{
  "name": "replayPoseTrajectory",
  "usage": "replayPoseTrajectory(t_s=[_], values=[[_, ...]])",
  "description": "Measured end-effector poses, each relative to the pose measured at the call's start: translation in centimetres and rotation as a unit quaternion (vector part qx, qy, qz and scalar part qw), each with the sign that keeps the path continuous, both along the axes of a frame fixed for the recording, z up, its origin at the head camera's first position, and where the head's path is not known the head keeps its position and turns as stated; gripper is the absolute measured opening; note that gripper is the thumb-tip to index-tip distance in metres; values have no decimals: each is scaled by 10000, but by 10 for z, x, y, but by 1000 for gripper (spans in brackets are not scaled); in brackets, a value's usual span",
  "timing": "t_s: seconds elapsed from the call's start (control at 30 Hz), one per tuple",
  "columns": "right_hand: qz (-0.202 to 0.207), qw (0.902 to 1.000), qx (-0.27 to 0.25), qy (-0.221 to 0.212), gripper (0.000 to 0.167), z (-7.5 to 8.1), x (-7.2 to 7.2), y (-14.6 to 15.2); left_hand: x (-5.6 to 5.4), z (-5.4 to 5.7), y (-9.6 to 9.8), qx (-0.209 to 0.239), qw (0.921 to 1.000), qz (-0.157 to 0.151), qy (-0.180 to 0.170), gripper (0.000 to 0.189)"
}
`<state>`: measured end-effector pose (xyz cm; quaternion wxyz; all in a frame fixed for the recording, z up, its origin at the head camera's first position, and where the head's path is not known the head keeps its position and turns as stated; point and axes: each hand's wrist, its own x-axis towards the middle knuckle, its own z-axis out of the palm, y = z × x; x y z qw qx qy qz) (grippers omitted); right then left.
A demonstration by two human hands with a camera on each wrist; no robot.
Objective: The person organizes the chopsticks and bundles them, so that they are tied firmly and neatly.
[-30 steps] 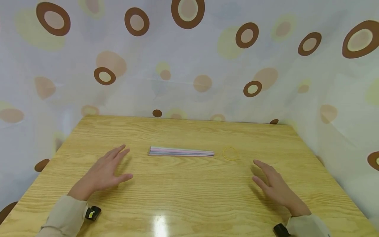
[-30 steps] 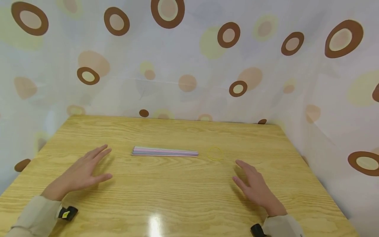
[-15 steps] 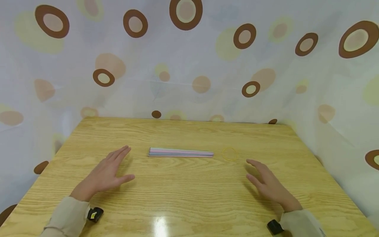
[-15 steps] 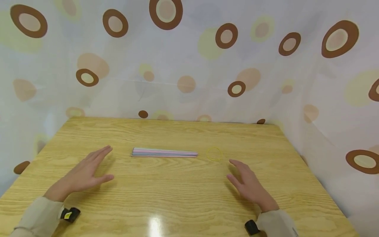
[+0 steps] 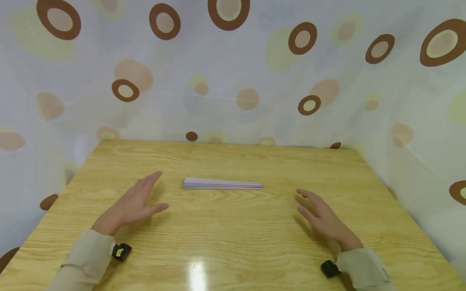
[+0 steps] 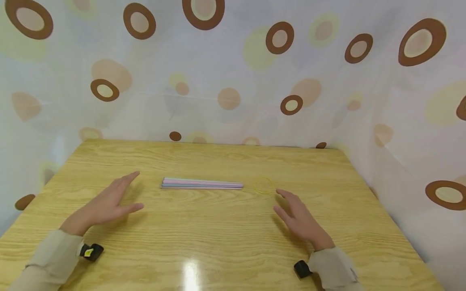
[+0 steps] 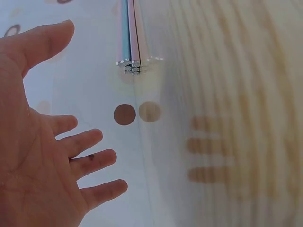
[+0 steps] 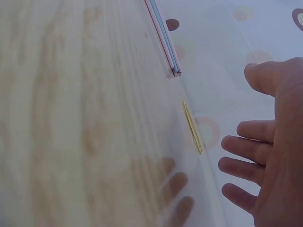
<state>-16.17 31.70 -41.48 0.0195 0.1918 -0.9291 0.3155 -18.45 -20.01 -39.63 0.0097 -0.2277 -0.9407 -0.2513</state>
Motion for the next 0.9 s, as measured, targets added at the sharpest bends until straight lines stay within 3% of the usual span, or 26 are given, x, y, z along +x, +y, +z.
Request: replayPoseTrajectory(t_s=[0.3, 0.63, 0.9], values=[[136, 9998, -159, -48, 52, 1, -11, -8, -5, -5, 2, 52, 9999, 12, -104, 88], [116, 9998, -129, -58, 51, -2, -18, -19, -13, 0, 7, 115, 9998, -124, -40, 83], [170, 9998, -56, -80, 49, 2, -23, -26, -25, -2, 21, 310, 9985, -271, -356, 82]])
